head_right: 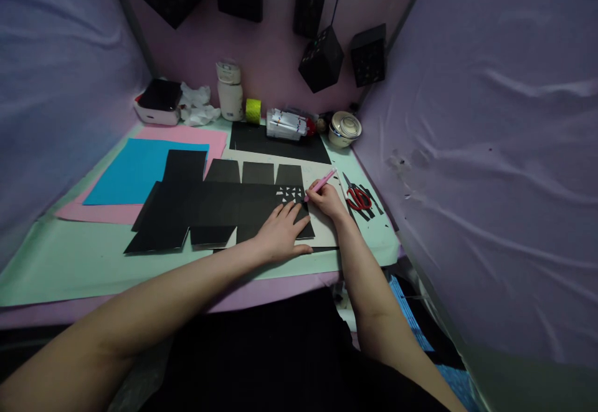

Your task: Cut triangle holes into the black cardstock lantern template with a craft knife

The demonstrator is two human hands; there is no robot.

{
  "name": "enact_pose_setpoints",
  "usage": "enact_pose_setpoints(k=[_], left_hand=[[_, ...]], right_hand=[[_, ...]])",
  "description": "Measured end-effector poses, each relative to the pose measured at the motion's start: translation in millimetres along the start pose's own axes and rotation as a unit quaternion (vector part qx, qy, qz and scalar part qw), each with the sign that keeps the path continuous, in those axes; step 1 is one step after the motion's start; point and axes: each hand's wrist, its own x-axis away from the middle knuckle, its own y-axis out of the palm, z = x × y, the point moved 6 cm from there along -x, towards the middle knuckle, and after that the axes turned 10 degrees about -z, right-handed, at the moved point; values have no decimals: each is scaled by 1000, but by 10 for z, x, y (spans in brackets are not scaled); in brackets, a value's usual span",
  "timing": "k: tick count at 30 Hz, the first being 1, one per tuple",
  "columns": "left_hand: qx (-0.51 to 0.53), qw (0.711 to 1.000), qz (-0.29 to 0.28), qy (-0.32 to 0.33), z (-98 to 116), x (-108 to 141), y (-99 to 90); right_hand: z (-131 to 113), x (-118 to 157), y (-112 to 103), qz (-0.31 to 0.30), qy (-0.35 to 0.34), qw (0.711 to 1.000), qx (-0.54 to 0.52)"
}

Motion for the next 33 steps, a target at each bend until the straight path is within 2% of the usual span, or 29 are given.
enact_pose_setpoints(k=[26,33], left_hand=[[-6,1000,-13,-1,10,7,-26],[-10,1000,-5,2,12,5,-24]], right_hand=[[34,-6,-29,43,-7,999,-8],[-73,98,-59,96,-2,995,-35]])
